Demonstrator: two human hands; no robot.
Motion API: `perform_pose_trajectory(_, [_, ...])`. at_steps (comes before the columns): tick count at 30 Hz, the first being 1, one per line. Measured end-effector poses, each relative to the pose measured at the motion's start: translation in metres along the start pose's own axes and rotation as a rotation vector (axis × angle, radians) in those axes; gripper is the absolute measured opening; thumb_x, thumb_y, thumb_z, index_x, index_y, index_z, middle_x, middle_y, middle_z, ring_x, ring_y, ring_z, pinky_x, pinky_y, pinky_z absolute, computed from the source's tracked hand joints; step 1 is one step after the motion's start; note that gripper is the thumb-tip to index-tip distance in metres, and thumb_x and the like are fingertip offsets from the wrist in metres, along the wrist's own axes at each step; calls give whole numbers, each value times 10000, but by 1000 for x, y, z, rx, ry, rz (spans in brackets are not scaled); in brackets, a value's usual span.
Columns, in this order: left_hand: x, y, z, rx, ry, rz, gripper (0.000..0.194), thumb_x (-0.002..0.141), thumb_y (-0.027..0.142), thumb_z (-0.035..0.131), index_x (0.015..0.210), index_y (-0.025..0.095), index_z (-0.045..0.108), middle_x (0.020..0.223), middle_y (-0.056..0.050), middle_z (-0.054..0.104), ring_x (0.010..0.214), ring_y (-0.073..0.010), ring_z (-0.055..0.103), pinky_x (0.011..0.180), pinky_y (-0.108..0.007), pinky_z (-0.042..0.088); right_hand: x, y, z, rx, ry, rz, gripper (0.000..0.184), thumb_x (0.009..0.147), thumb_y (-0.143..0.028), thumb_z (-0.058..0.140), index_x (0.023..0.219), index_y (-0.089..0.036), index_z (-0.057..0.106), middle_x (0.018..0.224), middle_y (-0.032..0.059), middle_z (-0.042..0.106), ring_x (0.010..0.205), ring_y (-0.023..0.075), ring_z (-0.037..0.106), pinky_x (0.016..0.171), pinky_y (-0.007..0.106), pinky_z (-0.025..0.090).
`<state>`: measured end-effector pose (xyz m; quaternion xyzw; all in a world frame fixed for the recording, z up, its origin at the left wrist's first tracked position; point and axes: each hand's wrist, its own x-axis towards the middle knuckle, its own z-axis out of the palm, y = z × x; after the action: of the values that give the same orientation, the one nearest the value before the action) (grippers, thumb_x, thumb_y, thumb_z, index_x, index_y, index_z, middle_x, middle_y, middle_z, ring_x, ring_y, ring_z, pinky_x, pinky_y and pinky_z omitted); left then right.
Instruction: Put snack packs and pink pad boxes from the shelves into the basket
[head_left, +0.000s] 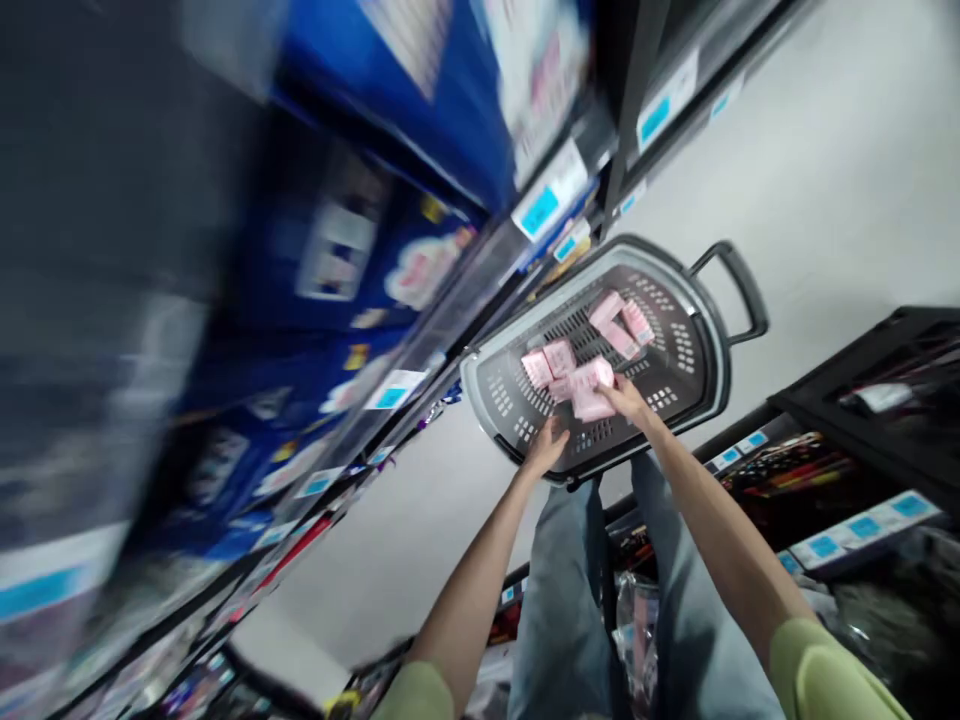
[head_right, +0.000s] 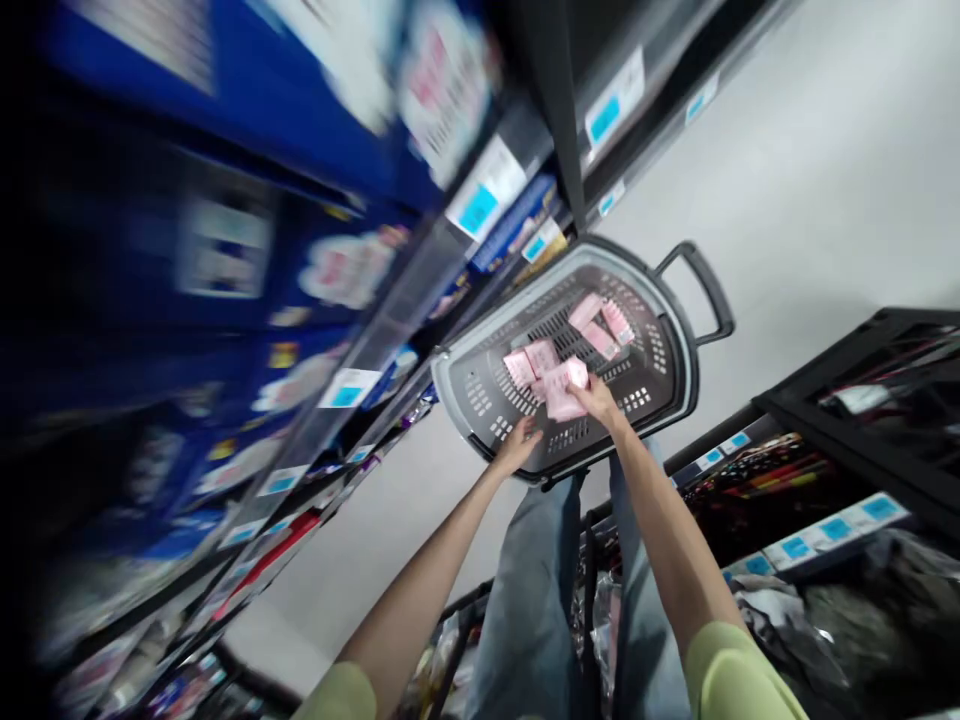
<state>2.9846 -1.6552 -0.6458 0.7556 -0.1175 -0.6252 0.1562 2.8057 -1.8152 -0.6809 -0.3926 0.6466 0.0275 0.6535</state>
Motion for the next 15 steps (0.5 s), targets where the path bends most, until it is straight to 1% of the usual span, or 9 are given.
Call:
perform_pose_trajectory(2, [-50,39,-11,-110,1,1,518,973,380,616,1448,179,565,1378,-194,682,1273,-334,667,1064,-536,548,-69,-29,-21,78,-60,-20,371,744,-462,775,961,-161,766,818,46,784,837,236,712,814,340,567])
perform_pose_trajectory(4, [-110,75,-21,-267,-22,33,572,994,511,581,1478,208,537,1362,-183,697,1198,-320,711,934,-484,617,-142,-59,-38,155,-109,-57,357,737,-481,746,921,-177,778,798,45,791,790,226,718,759,326,570])
perform_pose_trajectory(6, [-174,105,-29,-490,-86,62,682,933,590,667,1492,228,518,1371,-174,692,1143,-310,729,855,-444,642,-214,-90,-51,206,-144,-93,394,693,-508,743,915,-185,780,812,58,802,767,233,726,723,332,571])
perform_pose_trajectory(8, [-236,126,-35,-691,-164,100,806,838,585,794,1504,239,498,1378,-172,683,1095,-304,735,801,-421,649,-280,-121,-58,227,-171,-133,456,656,-539,749,945,-187,779,843,70,811,763,246,731,703,342,571])
perform_pose_trajectory(9, [-265,134,-37,-753,-181,133,845,795,551,848,1500,243,500,1383,-173,679,1084,-302,734,785,-409,648,-311,-136,-59,227,-181,-158,487,643,-554,756,965,-189,778,868,75,815,774,253,734,706,348,572])
perform_pose_trajectory(10, [-292,141,-39,-787,-171,179,854,765,514,883,1488,249,513,1392,-172,675,1087,-301,732,777,-393,645,-340,-150,-58,222,-191,-189,517,636,-571,765,990,-195,777,902,78,819,800,260,738,721,354,575])
perform_pose_trajectory(12, [-340,147,-44,-844,-110,276,809,720,451,922,1421,248,574,1413,-172,668,1140,-313,718,791,-376,637,-391,-173,-52,188,-214,-268,569,631,-610,788,1035,-210,773,965,84,822,872,281,745,778,380,585])
perform_pose_trajectory(14, [-378,145,-48,-898,-27,338,731,672,441,943,1310,241,646,1381,-167,693,1186,-336,706,818,-386,634,-432,-184,-39,148,-231,-365,604,627,-644,815,1060,-226,768,997,91,821,952,311,745,854,427,589])
perform_pose_trajectory(15, [-394,140,-50,-924,13,357,702,650,459,946,1259,246,670,1344,-160,715,1192,-349,706,831,-405,635,-446,-186,-31,127,-235,-412,610,619,-655,830,1054,-232,764,995,94,820,982,328,745,889,456,588])
